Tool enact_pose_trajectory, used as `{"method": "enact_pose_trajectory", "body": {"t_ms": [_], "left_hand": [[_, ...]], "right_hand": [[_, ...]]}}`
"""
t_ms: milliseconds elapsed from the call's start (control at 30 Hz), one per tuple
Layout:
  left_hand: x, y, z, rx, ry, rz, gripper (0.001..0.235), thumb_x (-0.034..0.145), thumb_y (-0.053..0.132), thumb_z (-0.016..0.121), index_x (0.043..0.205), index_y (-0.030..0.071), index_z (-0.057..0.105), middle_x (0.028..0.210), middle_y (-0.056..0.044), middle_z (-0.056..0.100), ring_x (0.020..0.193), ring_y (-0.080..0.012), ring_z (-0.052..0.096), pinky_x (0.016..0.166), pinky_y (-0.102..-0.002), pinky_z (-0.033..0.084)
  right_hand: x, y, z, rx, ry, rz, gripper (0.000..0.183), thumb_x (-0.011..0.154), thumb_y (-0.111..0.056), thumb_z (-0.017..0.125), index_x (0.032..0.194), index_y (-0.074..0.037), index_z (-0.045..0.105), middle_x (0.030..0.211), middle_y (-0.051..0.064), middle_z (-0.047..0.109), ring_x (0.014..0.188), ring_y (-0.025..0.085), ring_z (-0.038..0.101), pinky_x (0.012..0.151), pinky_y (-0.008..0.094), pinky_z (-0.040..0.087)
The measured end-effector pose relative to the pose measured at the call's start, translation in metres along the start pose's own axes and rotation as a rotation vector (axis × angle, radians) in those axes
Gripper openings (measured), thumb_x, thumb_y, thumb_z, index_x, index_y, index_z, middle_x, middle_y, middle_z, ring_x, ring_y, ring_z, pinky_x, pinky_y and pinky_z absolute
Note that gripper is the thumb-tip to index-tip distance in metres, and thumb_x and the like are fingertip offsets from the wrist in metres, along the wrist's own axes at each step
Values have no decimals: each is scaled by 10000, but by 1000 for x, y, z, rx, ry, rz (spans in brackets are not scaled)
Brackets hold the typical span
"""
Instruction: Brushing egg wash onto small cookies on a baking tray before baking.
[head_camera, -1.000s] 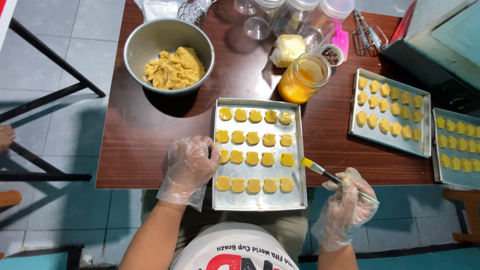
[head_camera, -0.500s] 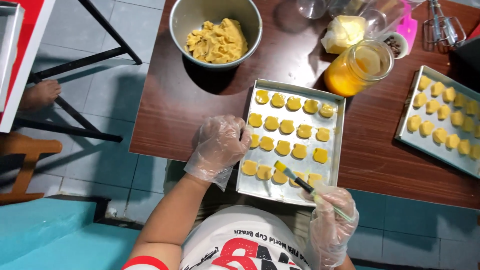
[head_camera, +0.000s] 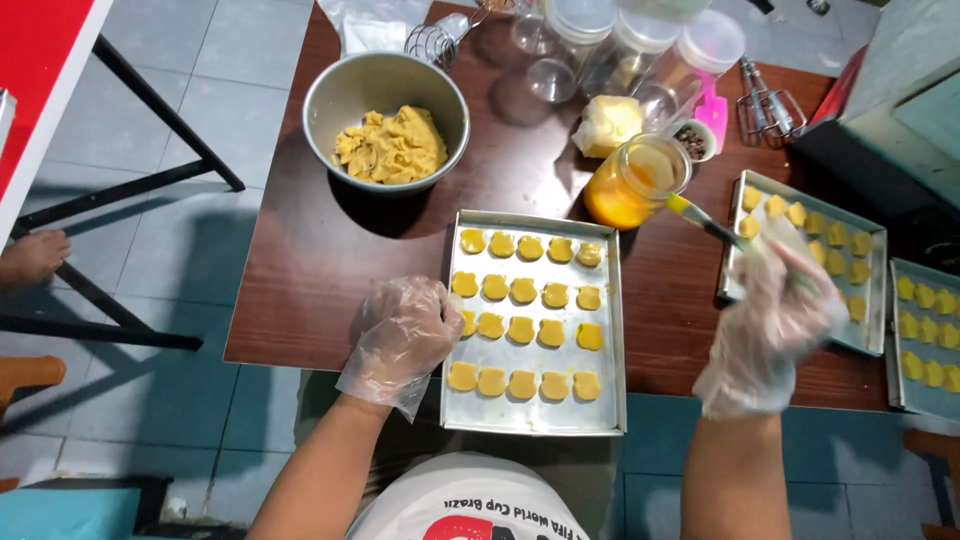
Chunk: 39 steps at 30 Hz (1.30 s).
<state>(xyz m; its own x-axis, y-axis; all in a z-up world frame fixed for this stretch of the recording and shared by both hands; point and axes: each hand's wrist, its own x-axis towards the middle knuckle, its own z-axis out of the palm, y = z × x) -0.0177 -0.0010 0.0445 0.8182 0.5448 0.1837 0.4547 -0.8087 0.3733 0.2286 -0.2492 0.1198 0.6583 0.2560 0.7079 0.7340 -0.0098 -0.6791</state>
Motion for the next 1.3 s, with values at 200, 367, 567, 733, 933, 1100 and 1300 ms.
{"method": "enact_pose_trajectory", "body": {"t_ms": [200, 367, 567, 733, 933, 1100, 1300], "left_hand": [[-2, 2, 2, 30, 52, -33, 332, 926, 404, 695, 875, 90, 791, 824, -86, 743, 753, -259, 730, 578, -371, 598], [-1, -4, 6, 73, 43, 32, 318, 926, 394, 658, 810, 116, 763, 792, -58, 725, 718, -231, 704, 574, -364, 545], [-1, 0, 4, 77, -7, -13, 357, 937, 437, 648, 883, 111, 781, 843, -67, 741, 769, -236, 720, 619, -359, 576], [2, 2, 3, -73, -1, -173, 231, 810, 385, 662, 669, 204, 691, 706, -58, 675, 779, -285, 701, 676, -410, 596], [3, 2, 0, -106, -20, -151, 243, 801, 387, 656, 667, 187, 686, 712, -74, 682, 787, -311, 709, 669, -433, 598], [-2, -5, 8, 35, 42, 22, 334, 922, 417, 665, 871, 110, 788, 844, -64, 740, 765, -229, 716, 634, -355, 562], [-1, 0, -1, -9, 2, -19, 332, 935, 400, 666, 898, 96, 796, 864, -81, 753, 775, -241, 732, 600, -346, 588]], "right_hand": [[56, 43, 32, 113, -167, -150, 106, 1166, -70, 590, 1176, 17, 649, 1137, 198, 707, 657, 112, 570, 538, 218, 473], [73, 21, 47, 111, -53, -104, 145, 1153, -22, 595, 1043, 61, 637, 941, 183, 657, 620, 143, 534, 562, 257, 448], [76, 44, 58, 22, -83, -272, 104, 1107, 136, 597, 1077, 120, 695, 848, 159, 634, 708, 201, 607, 656, 291, 531], [70, 101, 45, -510, -312, -243, 175, 991, -105, 771, 1134, -175, 842, 797, 106, 740, 739, 338, 702, 841, 393, 551], [70, 94, 50, -505, -335, -110, 167, 962, -209, 791, 1120, -211, 846, 862, 136, 722, 807, 323, 670, 861, 369, 523], [72, 31, 51, 153, -144, -283, 87, 1097, 68, 654, 1068, 149, 670, 928, 211, 670, 815, 270, 653, 872, 393, 624], [49, 38, 42, 82, -90, -200, 139, 1090, -17, 701, 997, 86, 688, 860, 149, 666, 720, 205, 612, 942, 427, 636]]}}
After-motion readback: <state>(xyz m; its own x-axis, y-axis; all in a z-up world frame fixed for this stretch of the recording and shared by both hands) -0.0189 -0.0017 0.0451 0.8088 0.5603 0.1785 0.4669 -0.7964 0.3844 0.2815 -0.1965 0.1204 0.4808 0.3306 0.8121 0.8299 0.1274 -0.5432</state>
